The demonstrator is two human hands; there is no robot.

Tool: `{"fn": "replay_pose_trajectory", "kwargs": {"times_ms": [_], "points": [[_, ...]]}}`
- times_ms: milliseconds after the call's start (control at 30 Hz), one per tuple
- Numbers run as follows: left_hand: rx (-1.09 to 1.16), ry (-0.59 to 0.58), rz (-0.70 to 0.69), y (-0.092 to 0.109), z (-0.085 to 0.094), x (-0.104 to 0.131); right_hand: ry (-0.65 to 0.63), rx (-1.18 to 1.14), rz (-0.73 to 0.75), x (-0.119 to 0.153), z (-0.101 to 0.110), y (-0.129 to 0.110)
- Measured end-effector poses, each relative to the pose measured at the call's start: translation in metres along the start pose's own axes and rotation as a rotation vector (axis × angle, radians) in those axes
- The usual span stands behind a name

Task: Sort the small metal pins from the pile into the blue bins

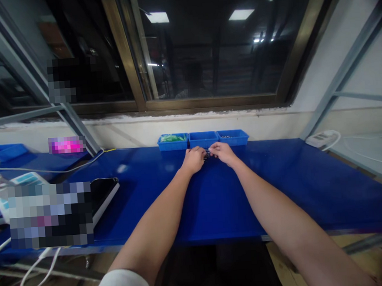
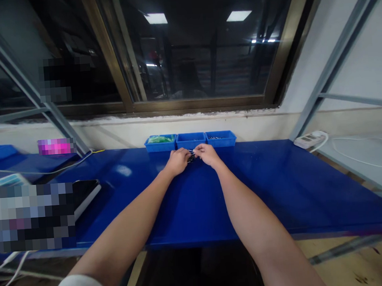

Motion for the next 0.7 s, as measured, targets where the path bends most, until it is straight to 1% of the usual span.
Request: {"fn": "replay_pose_trajectory", "kwargs": {"times_ms": [167, 233, 300, 400, 500, 633, 700], "points": [[0.019, -0.004, 0.032, 0.002, 0.001, 0.001, -0.044, -0.07, -0.034, 0.004, 0.002, -0.004], [0.028, 0.013, 0.029, 0.003, 0.002, 0.001, -0.018, -0.067, -0.02, 0.003, 0.004, -0.003], [0.048, 0.049, 0.022, 0.003, 0.002, 0.002, 0.081, -0.017, 0.033, 0.002, 0.007, -0.003], [0.074, 0.109, 0.049, 0.0, 0.001, 0.002, 0.292, 0.148, 0.109, 0.002, 0.016, -0.002], [0.067, 0.135, 0.109, -0.004, 0.0, 0.002, 0.457, 0.281, 0.116, 0.003, 0.024, -0.002], [0.057, 0.114, 0.174, -0.01, -0.002, 0.001, 0.611, 0.275, 0.082, -0.004, 0.033, -0.001], [0.057, 0.097, 0.186, -0.011, -0.003, 0.001, 0.655, 0.239, 0.068, -0.011, 0.038, 0.002]]}}
Point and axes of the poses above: each hand's wrist, its own x-axis away from the middle knuckle, its own z-axis out of the back of the hand, y = z × x, the point moved 1 cm from there along -x, towards the middle knuckle, and after that the axes turned 8 degrees about -z, right-handed, at the moved point
